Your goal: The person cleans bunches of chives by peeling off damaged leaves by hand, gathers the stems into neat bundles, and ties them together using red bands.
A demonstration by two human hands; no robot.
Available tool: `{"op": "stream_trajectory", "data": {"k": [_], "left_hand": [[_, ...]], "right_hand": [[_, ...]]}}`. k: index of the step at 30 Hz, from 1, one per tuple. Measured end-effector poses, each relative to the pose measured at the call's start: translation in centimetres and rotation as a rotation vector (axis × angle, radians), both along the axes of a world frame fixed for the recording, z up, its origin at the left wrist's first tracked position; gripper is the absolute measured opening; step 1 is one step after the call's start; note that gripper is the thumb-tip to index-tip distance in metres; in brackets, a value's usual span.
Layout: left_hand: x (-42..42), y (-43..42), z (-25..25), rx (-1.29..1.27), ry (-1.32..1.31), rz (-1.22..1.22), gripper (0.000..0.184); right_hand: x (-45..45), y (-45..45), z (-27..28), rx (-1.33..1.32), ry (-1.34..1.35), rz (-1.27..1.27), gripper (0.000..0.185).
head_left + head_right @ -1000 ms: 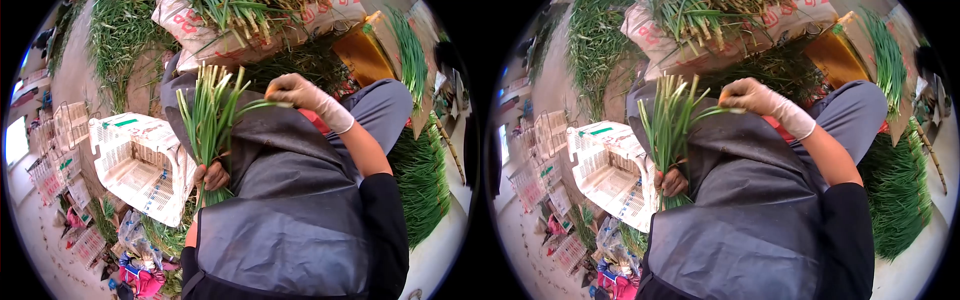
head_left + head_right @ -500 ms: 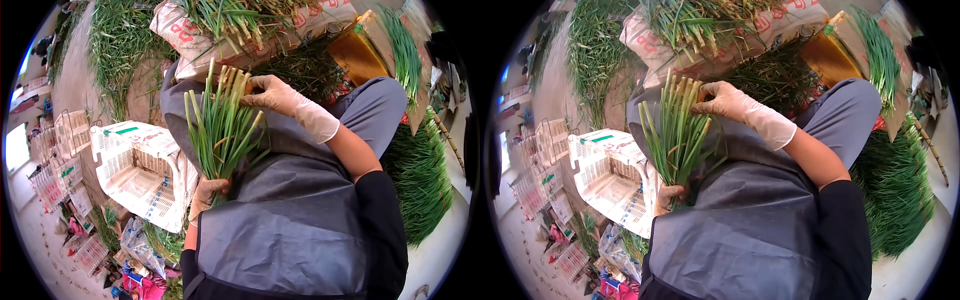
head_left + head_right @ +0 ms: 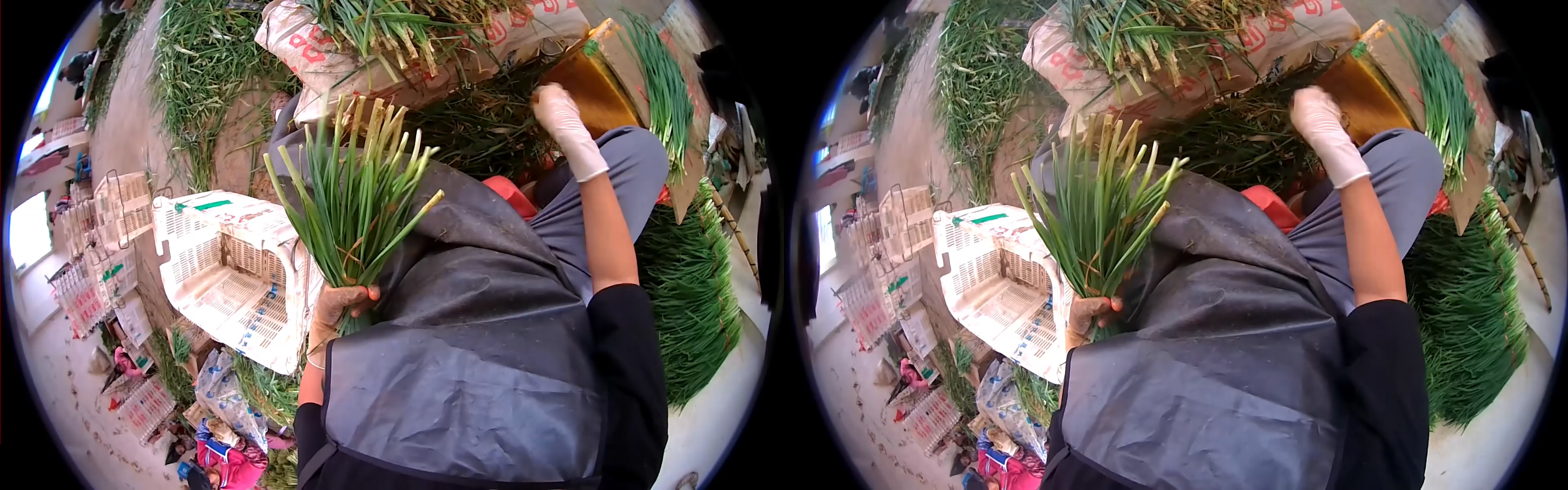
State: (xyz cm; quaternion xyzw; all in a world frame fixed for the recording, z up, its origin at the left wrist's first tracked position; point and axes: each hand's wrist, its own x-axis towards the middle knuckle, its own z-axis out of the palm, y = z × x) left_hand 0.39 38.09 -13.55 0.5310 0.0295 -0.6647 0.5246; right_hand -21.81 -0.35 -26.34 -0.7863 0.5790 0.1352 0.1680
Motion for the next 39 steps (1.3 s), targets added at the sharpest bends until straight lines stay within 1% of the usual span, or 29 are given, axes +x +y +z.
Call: {"op": "stream_trajectory", "data": {"k": [2,3,4,5,6,7,8,10,11,13,14,16,17,18,20,22,24,26,28,29,30,31,32,33,34,35,37,38,39], "left_hand": [[0.1,-0.1,-0.1,-0.012,-0.036,-0.014,0.071],[0.0,-0.3,-0.3,-0.022,-0.072,-0.013,0.071],[-0.1,-0.2,-0.5,-0.014,-0.065,-0.018,0.071],[-0.2,0.1,-0.6,0.013,-0.062,-0.023,0.071],[-0.1,-0.1,-0.8,0.023,-0.067,-0.027,0.072],[0.0,-0.3,-0.9,0.001,-0.024,-0.042,0.073],[0.2,-0.1,-1.4,-0.005,-0.026,-0.044,0.073],[0.6,0.3,-1.9,-0.032,0.065,-0.078,0.075],[0.3,0.1,-1.7,-0.064,0.074,-0.012,0.077],[0.0,-0.3,-1.3,-0.082,0.088,0.013,0.077],[-0.1,-0.6,-1.3,-0.088,0.094,0.005,0.077],[-0.1,-1.1,-1.5,-0.1,0.105,-0.023,0.078],[-0.1,-1.2,-1.5,-0.103,0.107,-0.035,0.078],[0.0,-1.3,-1.6,-0.105,0.113,-0.045,0.078],[0.2,-1.1,-1.9,-0.109,0.125,-0.052,0.078],[0.6,-0.5,-2.2,-0.108,0.144,-0.044,0.078],[1.2,0.2,-2.6,-0.105,0.163,-0.035,0.078],[1.8,0.9,-2.9,-0.1,0.177,-0.029,0.078],[2.2,1.3,-3.2,-0.098,0.191,-0.023,0.078],[2.2,1.5,-3.2,-0.101,0.193,-0.02,0.078],[2.4,1.6,-3.3,-0.099,0.198,-0.017,0.079],[2.5,1.5,-3.3,-0.095,0.201,-0.022,0.079],[2.5,1.4,-3.3,-0.097,0.2,-0.02,0.079],[2.4,1.4,-3.3,-0.095,0.202,-0.025,0.079],[2.3,1.2,-3.2,-0.084,0.205,-0.033,0.079],[2.3,1.0,-3.1,-0.076,0.201,-0.042,0.079],[2.1,0.6,-2.7,-0.061,0.173,-0.067,0.079],[1.9,0.5,-2.3,-0.039,0.139,-0.087,0.079],[1.8,0.2,-1.8,-0.017,0.086,-0.127,0.078]], "right_hand": [[0.6,2.8,1.9,-0.438,-0.435,0.229,0.025],[2.3,3.8,3.8,-0.192,-0.753,0.34,0.027],[4.2,5.9,7.4,0.148,-0.94,0.43,0.034],[5.7,8.5,9.0,0.226,-0.995,0.431,0.044],[7.0,10.5,8.6,0.247,-0.965,0.457,0.049],[8.1,11.8,7.3,0.304,-1.021,0.42,0.055],[8.9,11.9,7.5,0.474,-1.157,0.45,0.05],[9.0,12.2,8.1,1.1,-1.147,0.057,0.035],[8.8,11.8,7.8,1.163,-1.114,0.093,0.031],[8.0,11.8,8.0,1.262,-1.067,0.106,0.022],[8.0,12.1,8.5,1.263,-1.067,0.104,0.022],[8.3,13.0,9.3,1.129,-1.067,0.04,0.026],[9.0,14.0,7.7,1.118,-1.207,-0.058,0.028],[8.8,13.9,6.5,1.112,-1.209,-0.061,0.028],[9.1,13.3,6.6,1.164,-1.045,0.059,0.03],[8.3,12.3,7.5,1.053,-0.977,0.191,0.026],[7.1,11.2,7.4,0.98,-1.018,0.248,0.027],[5.4,8.2,7.1,0.945,-1.017,-0.038,0.029],[2.7,3.7,5.1,0.761,-1.074,-0.055,0.028],[1.7,2.8,3.9,0.373,-0.72,0.061,0.028],[1.7,2.9,4.2,-0.008,-0.358,0.164,0.03],[2.1,3.3,4.3,-0.275,-0.237,0.269,0.036],[2.4,3.6,4.2,-0.276,-0.485,0.446,0.039],[3.8,5.3,5.5,-0.111,-0.78,0.473,0.036],[5.2,7.1,7.2,0.148,-0.983,0.487,0.035],[6.7,8.6,7.0,0.235,-1.044,0.541,0.038],[8.9,11.0,6.6,0.151,-0.865,0.569,0.04],[9.5,11.5,6.3,0.271,-0.857,0.551,0.035],[9.8,12.0,4.9,0.472,-1.001,0.43,0.034]]}}
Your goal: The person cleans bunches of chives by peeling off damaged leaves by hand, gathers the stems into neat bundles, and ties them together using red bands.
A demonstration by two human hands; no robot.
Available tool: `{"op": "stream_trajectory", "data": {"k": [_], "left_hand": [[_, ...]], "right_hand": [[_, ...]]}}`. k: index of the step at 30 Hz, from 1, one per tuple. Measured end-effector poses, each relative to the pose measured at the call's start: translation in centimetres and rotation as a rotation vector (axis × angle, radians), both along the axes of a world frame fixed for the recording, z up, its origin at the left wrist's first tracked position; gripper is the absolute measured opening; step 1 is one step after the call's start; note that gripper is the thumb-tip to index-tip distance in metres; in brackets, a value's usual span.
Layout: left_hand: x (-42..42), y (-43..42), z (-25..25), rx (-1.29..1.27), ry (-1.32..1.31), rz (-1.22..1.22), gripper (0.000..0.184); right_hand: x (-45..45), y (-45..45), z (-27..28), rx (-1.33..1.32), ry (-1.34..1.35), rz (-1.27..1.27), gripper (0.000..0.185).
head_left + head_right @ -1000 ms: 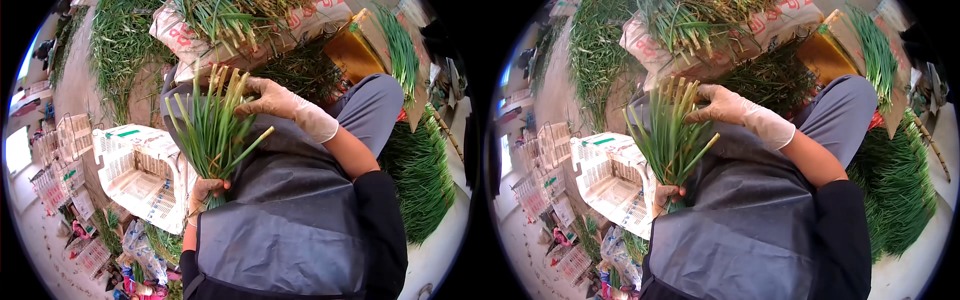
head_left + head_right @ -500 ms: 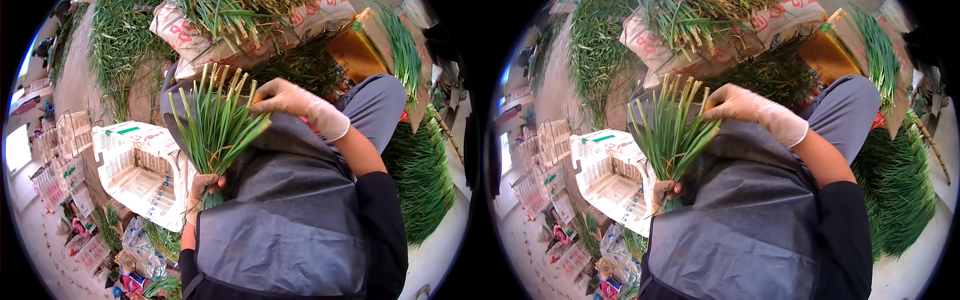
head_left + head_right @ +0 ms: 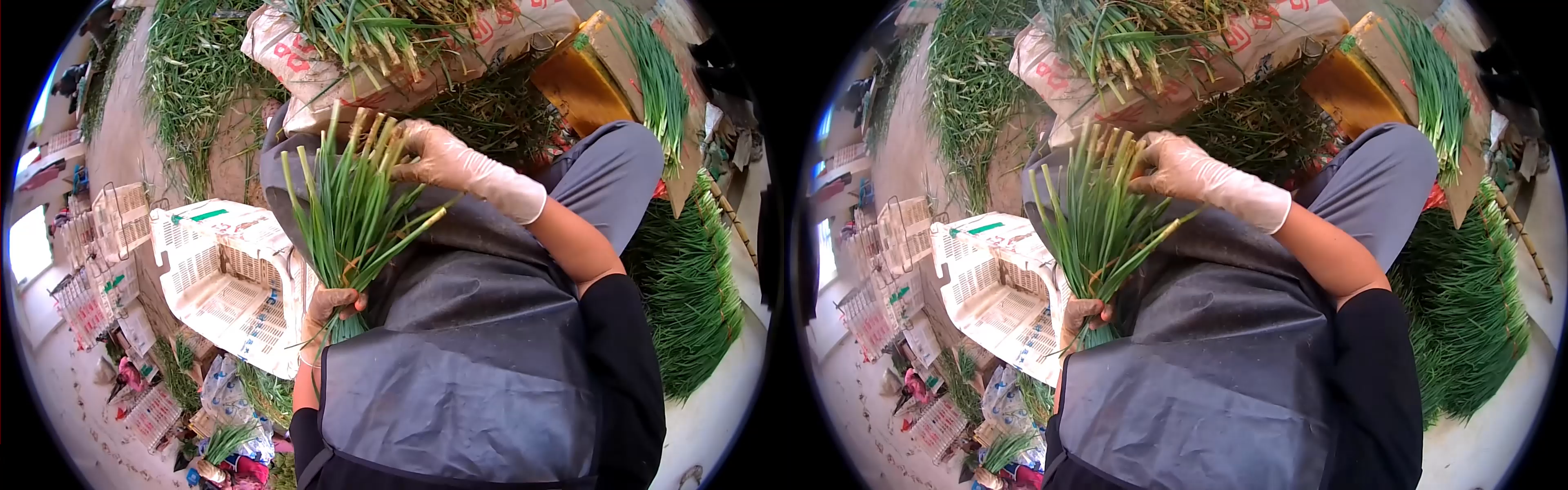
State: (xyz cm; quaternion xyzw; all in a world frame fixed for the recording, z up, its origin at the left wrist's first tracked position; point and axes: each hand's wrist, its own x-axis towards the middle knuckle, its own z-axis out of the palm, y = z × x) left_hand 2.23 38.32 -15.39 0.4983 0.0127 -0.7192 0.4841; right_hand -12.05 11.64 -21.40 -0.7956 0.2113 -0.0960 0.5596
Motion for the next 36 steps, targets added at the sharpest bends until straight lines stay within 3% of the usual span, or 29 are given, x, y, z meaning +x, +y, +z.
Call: {"op": "stream_trajectory", "data": {"k": [1,2,3,5,7,8,9,13,15,18,20,24,25,26,27,29,31,32,34,35,36], "left_hand": [[-0.1,-0.1,0.3,0.019,-0.055,-0.038,0.076],[-0.2,0.0,0.5,0.044,-0.095,-0.052,0.074],[-0.1,0.3,0.5,0.049,-0.097,-0.046,0.074],[0.2,0.9,0.4,0.092,-0.112,-0.076,0.073],[0.5,0.4,0.8,0.122,-0.115,-0.14,0.069],[0.3,0.3,0.6,0.097,-0.132,-0.116,0.066],[0.1,0.3,0.5,0.082,-0.143,-0.097,0.062],[-0.6,-1.3,1.9,0.08,-0.21,-0.146,0.056],[0.0,-0.6,0.9,0.076,-0.135,-0.165,0.065],[-0.1,-0.3,1.4,0.089,-0.164,-0.124,0.065],[-0.3,-0.5,1.9,0.103,-0.21,-0.133,0.065],[0.3,-0.3,2.4,0.086,-0.112,-0.123,0.058],[0.5,0.3,2.3,0.096,-0.164,-0.125,0.058],[0.6,0.7,2.3,0.108,-0.217,-0.13,0.058],[0.5,0.7,2.4,0.11,-0.218,-0.133,0.058],[0.0,0.1,2.6,0.102,-0.325,-0.081,0.058],[-0.4,-0.5,2.9,0.138,-0.334,-0.101,0.057],[-0.5,-0.7,3.1,0.174,-0.346,-0.135,0.056],[-0.8,-0.7,2.7,0.142,-0.333,-0.151,0.052],[-1.1,-0.8,2.5,0.112,-0.318,-0.153,0.047],[-1.3,-1.2,2.7,0.094,-0.322,-0.164,0.047]], "right_hand": [[0.2,0.2,-1.1,0.255,-0.072,-0.022,0.033],[-0.5,-0.8,-0.2,0.285,0.022,-0.009,0.028],[-1.3,-2.1,0.3,0.524,0.058,-0.071,0.022],[-2.9,-5.1,-2.8,-0.061,0.217,-0.273,0.018],[-4.2,-6.3,-2.2,-0.488,0.032,-0.385,0.02],[-3.9,-6.1,-0.6,-0.125,-0.058,-0.305,0.022],[-3.3,-5.3,2.8,0.125,0.03,-0.201,0.025],[-1.1,-3.6,4.2,0.515,0.209,0.317,0.027],[-0.5,-2.5,1.2,0.483,0.07,0.264,0.025],[-1.5,-1.8,2.0,0.612,-0.049,0.162,0.021],[-2.5,-2.0,1.8,0.771,-0.121,0.007,0.025],[-6.7,-7.3,-2.4,0.7,-0.202,-0.348,0.022],[-8.1,-9.4,-5.6,0.579,-0.104,-0.417,0.024],[-9.4,-11.5,-8.6,0.151,0.357,-0.427,0.025],[-9.0,-11.3,-6.9,-0.37,1.0,-0.358,0.024],[-8.6,-8.3,-5.8,-0.974,0.37,-0.564,0.02],[-5.6,-3.9,-0.2,0.005,-0.081,-0.522,0.025],[-4.8,-1.7,3.5,0.347,-0.006,-0.381,0.03],[-3.0,1.8,4.4,0.247,0.066,-0.22,0.031],[-2.3,2.7,5.2,0.064,0.173,-0.237,0.034],[-1.8,3.0,4.6,0.305,0.143,-0.233,0.035]]}}
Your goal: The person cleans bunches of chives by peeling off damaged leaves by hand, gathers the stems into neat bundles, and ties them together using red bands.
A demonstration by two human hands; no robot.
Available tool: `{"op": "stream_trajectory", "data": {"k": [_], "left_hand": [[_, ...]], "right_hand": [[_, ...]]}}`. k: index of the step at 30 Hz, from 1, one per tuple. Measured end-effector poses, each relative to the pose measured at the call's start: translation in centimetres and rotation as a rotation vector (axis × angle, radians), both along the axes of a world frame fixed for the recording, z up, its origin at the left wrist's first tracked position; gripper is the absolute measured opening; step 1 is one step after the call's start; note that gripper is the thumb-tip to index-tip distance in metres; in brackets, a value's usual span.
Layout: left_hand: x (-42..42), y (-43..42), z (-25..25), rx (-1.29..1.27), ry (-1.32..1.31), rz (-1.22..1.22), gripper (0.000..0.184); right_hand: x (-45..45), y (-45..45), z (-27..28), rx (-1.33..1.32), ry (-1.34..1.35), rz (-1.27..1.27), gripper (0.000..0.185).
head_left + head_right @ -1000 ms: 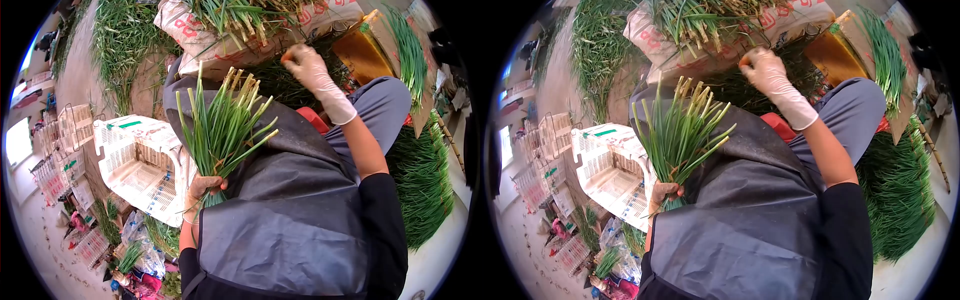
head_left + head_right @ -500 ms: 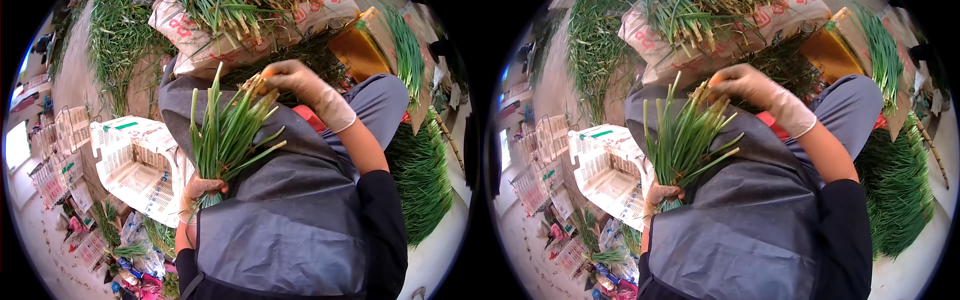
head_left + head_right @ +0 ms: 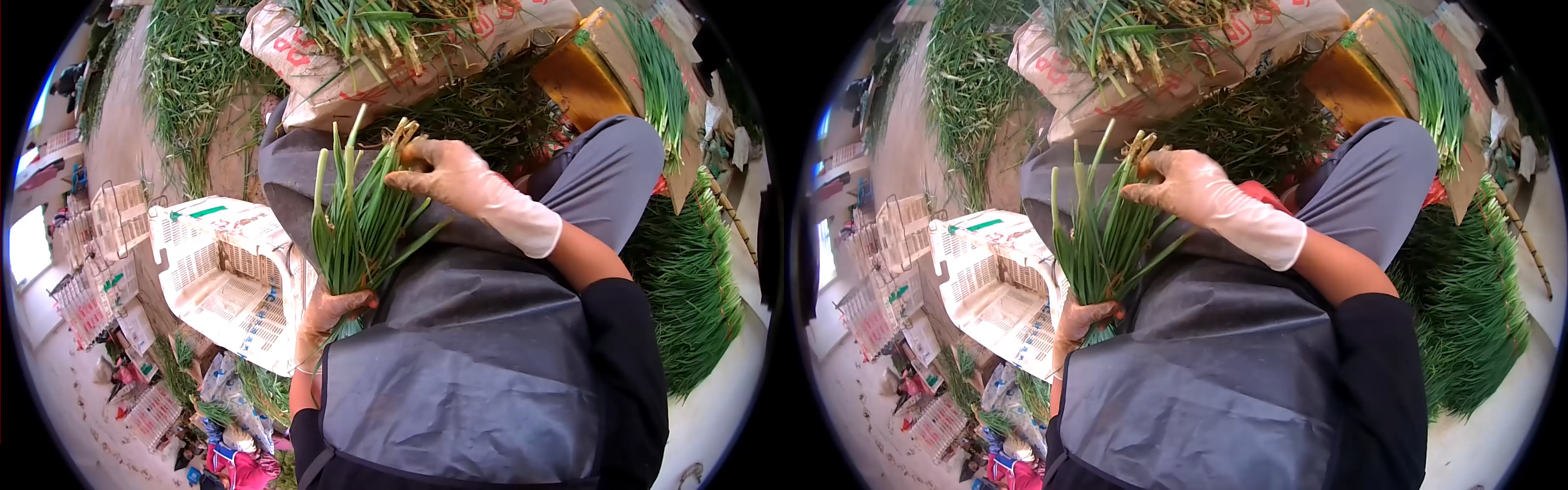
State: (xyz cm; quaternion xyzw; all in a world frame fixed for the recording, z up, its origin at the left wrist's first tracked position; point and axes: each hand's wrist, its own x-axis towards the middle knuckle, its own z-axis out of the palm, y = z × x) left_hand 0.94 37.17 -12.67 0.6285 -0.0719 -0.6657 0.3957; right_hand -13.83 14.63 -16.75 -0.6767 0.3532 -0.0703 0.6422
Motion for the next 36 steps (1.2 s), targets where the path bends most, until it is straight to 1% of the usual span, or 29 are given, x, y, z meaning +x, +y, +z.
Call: {"op": "stream_trajectory", "data": {"k": [1,2,3,5,6,7,9,11,13,14,15,17,18,19,20,21,23,24,25,27,28,29,31,32,33,35,36], "left_hand": [[0.0,-0.1,0.0,-0.004,-0.001,-0.003,0.047],[0.1,0.0,0.0,0.001,0.007,-0.014,0.048],[0.2,0.0,0.0,0.006,0.014,-0.023,0.048],[0.5,0.4,-0.1,0.035,0.01,-0.01,0.051],[0.6,0.6,-0.1,0.065,0.011,-0.002,0.053],[0.6,0.8,-0.1,0.068,0.013,0.002,0.053],[0.8,0.7,0.1,0.062,-0.014,-0.008,0.05],[0.6,1.0,-0.1,0.037,-0.039,0.005,0.051],[0.7,1.2,0.0,0.015,-0.058,-0.018,0.051],[0.7,1.4,0.2,0.014,-0.058,-0.018,0.051],[0.8,1.6,0.5,0.025,-0.095,-0.039,0.052],[1.1,1.1,0.7,0.03,-0.136,-0.05,0.053],[1.2,1.0,0.9,0.052,-0.147,-0.073,0.054],[1.3,1.1,1.1,0.077,-0.156,-0.104,0.056],[1.3,1.3,1.0,0.095,-0.17,-0.119,0.052],[1.6,1.2,0.9,0.089,-0.174,-0.123,0.052],[2.2,1.4,1.1,0.083,-0.155,-0.222,0.037],[2.2,1.3,1.2,0.083,-0.158,-0.219,0.037],[2.2,1.2,1.4,0.089,-0.16,-0.224,0.035],[2.3,1.3,1.5,0.099,-0.163,-0.221,0.034],[2.2,1.3,1.4,0.106,-0.175,-0.228,0.034],[2.3,1.3,1.4,0.113,-0.185,-0.244,0.034],[2.4,1.1,0.9,0.089,-0.15,-0.235,0.035],[2.4,1.0,0.9,0.064,-0.116,-0.219,0.035],[2.4,0.7,1.0,0.064,-0.117,-0.223,0.035],[2.3,0.4,1.3,0.094,-0.103,-0.205,0.036],[2.4,0.6,1.2,0.098,-0.105,-0.192,0.036]], "right_hand": [[0.5,0.2,-0.5,0.235,-0.059,-0.016,0.036],[0.7,-0.1,-0.9,0.421,-0.106,-0.001,0.032],[0.4,-0.4,-1.0,0.419,-0.108,0.002,0.032],[-0.7,-1.6,0.9,0.634,-0.096,0.035,0.022],[-1.2,-2.0,-0.5,0.626,-0.124,-0.017,0.02],[-1.6,-2.7,-0.3,0.591,-0.165,-0.109,0.02],[-3.1,-5.4,-2.1,0.648,-0.279,-0.127,0.02],[-3.8,-7.7,-3.6,0.524,-0.209,-0.261,0.018],[-5.4,-11.9,-9.3,0.139,0.185,-0.21,0.022],[-5.4,-12.8,-9.1,-0.401,0.575,0.019,0.031],[-5.9,-12.2,-9.2,-0.551,0.948,0.139,0.04],[-4.3,-9.2,-6.2,-0.803,0.362,0.034,0.046],[-3.5,-8.2,-3.9,-0.259,0.119,0.103,0.049],[-2.5,-7.0,-2.2,0.005,-0.069,0.213,0.048],[-1.7,-5.9,-2.0,0.108,-0.135,0.252,0.042],[-0.8,-5.3,-1.8,0.266,-0.188,0.313,0.033],[-0.4,-4.6,-1.8,0.162,-0.133,0.282,0.027],[-0.4,-4.6,-1.8,0.204,-0.219,0.182,0.022],[-0.9,-5.7,-2.1,0.15,-0.247,0.154,0.02],[-1.8,-8.1,-3.5,0.067,-0.252,-0.057,0.023],[-1.8,-8.8,-3.1,-0.037,-0.125,-0.072,0.027],[-1.8,-8.2,-3.0,-0.031,-0.124,-0.074,0.027],[-1.2,-6.5,-1.9,0.054,-0.248,0.134,0.028],[-0.6,-5.7,-2.1,0.018,-0.298,0.323,0.025],[-0.2,-4.9,-2.0,0.055,-0.116,0.427,0.022],[-0.3,-4.3,-2.8,-0.172,-0.095,0.235,0.021],[-0.6,-5.3,-4.3,0.052,-0.24,0.083,0.022]]}}
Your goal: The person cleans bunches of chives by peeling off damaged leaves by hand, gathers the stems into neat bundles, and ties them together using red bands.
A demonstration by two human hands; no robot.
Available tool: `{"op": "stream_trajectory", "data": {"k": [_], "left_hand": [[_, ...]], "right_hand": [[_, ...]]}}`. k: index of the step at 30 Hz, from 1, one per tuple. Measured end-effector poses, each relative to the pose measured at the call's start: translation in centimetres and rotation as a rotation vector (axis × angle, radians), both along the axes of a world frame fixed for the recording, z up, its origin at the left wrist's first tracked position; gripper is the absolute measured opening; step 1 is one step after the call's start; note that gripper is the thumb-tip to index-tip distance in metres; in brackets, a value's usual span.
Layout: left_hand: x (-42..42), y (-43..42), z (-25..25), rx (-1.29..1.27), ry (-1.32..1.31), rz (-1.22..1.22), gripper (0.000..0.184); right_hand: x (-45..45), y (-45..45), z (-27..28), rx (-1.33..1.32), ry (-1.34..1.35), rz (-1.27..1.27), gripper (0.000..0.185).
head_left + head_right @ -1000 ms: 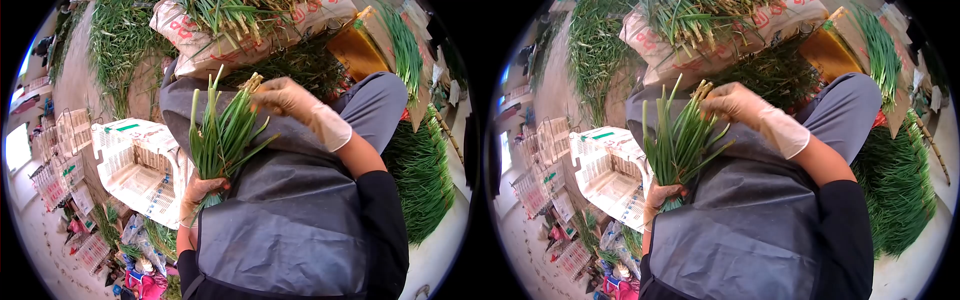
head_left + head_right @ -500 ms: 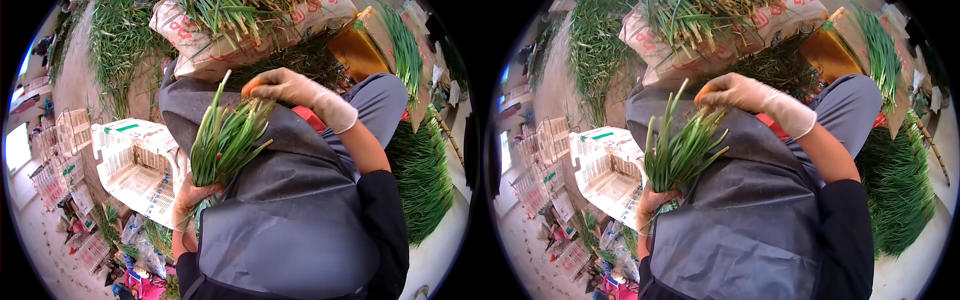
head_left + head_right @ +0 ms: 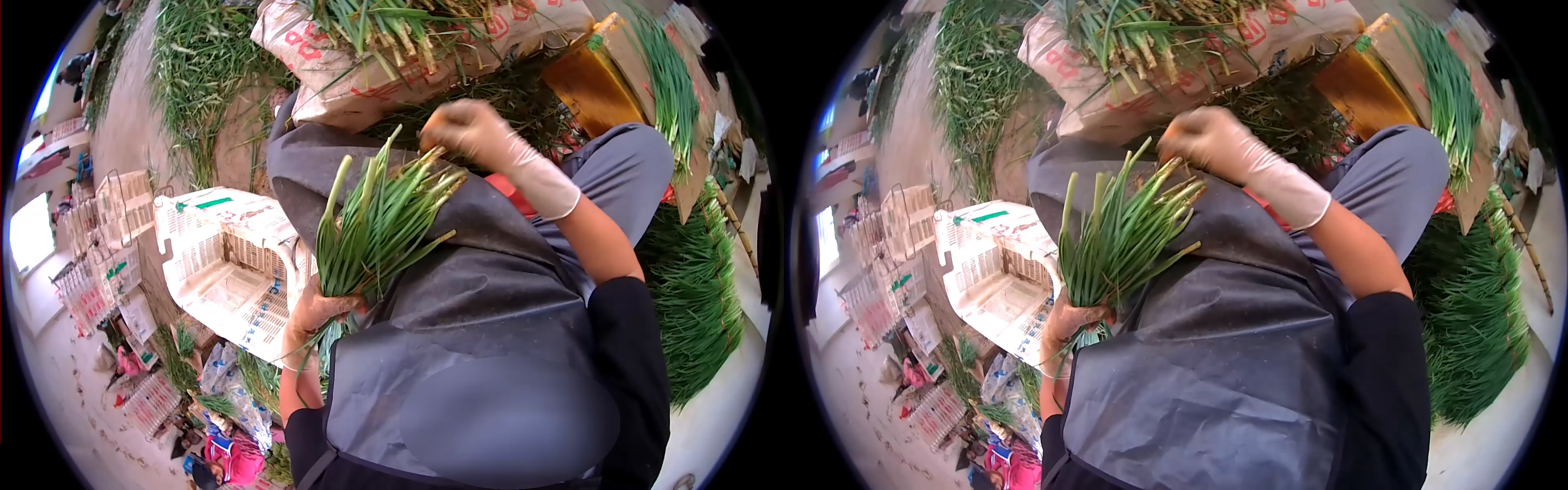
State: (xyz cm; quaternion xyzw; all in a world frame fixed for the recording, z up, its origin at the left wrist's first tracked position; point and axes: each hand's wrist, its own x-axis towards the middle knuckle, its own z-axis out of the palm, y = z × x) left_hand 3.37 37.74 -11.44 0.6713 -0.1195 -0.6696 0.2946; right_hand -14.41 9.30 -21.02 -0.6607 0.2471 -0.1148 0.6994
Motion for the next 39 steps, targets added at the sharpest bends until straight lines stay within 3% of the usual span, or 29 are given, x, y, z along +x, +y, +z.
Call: {"op": "stream_trajectory", "data": {"k": [2,3,5,7,8,9,10,13,15,20,24,25,27,29,30,31,32,33,34,35,37,39], "left_hand": [[0.4,0.5,-0.4,-0.007,0.09,0.022,0.038],[0.2,0.8,-0.4,-0.002,0.087,0.027,0.038],[-0.1,0.7,-0.6,-0.031,0.081,0.095,0.038],[0.0,0.3,-0.8,-0.042,0.088,0.086,0.037],[-0.1,0.3,-0.9,-0.023,0.083,0.061,0.038],[-0.2,0.2,-0.9,-0.007,0.076,0.034,0.039],[-0.6,-0.5,-0.5,-0.002,0.077,0.017,0.04],[-0.4,-0.9,-0.1,0.032,0.122,-0.066,0.041],[-0.2,-0.9,0.1,0.025,0.109,-0.087,0.04],[0.2,0.0,0.0,0.023,0.106,-0.092,0.038],[0.3,0.1,0.4,0.024,0.124,-0.064,0.039],[0.3,0.1,0.4,0.021,0.126,-0.061,0.04],[0.1,0.2,0.6,0.001,0.135,-0.028,0.042],[0.2,-0.3,0.7,0.03,0.076,-0.051,0.042],[0.2,-0.3,0.8,0.026,0.069,-0.047,0.042],[0.1,-0.4,1.0,0.023,0.046,-0.087,0.042],[0.2,-0.8,1.1,0.016,0.019,-0.133,0.042],[0.3,-1.3,1.3,0.005,-0.012,-0.183,0.042],[0.1,-2.3,2.5,-0.023,0.004,-0.174,0.039],[0.2,-2.6,2.7,-0.04,-0.013,-0.181,0.039],[0.5,-2.9,3.3,-0.077,-0.145,-0.339,0.038],[0.7,-3.3,4.8,-0.081,-0.199,-0.333,0.04]], "right_hand": [[-1.3,-3.7,-2.3,-0.038,0.123,-0.252,0.024],[-2.5,-6.0,-5.2,-0.14,0.21,-0.252,0.022],[-3.2,-6.5,-4.1,-0.592,0.961,0.025,0.022],[-2.8,-3.9,-2.9,-0.979,0.384,-0.144,0.027],[-1.7,-2.8,-0.5,-0.705,0.209,-0.077,0.033],[-0.6,-1.7,2.3,-0.223,0.204,0.015,0.038],[0.4,-1.0,4.3,-0.011,0.316,0.151,0.04],[2.7,0.1,3.6,0.104,0.292,0.451,0.035],[3.6,1.3,2.7,0.351,0.18,0.417,0.031],[2.4,0.2,3.5,0.289,0.119,0.155,0.022],[-1.3,-5.1,-3.2,0.462,0.037,-0.093,0.028],[-2.4,-7.5,-6.9,0.26,0.22,-0.058,0.026],[-4.1,-7.5,-7.0,-0.766,1.014,0.186,0.03],[-3.3,-5.6,-3.2,-1.19,0.418,-0.196,0.032],[-2.0,-4.1,1.6,-0.726,0.24,-0.135,0.036],[-1.0,-2.8,4.3,-0.397,0.033,-0.049,0.036],[-0.3,-1.3,7.2,-0.17,0.004,0.096,0.038],[0.4,-0.4,8.0,-0.505,0.005,0.268,0.033],[1.2,0.7,9.2,-0.627,0.058,0.367,0.033],[2.2,1.3,9.5,-0.579,0.13,0.468,0.028],[2.7,2.4,9.1,0.071,0.065,0.27,0.025],[2.0,1.5,8.2,0.031,-0.071,0.236,0.018]]}}
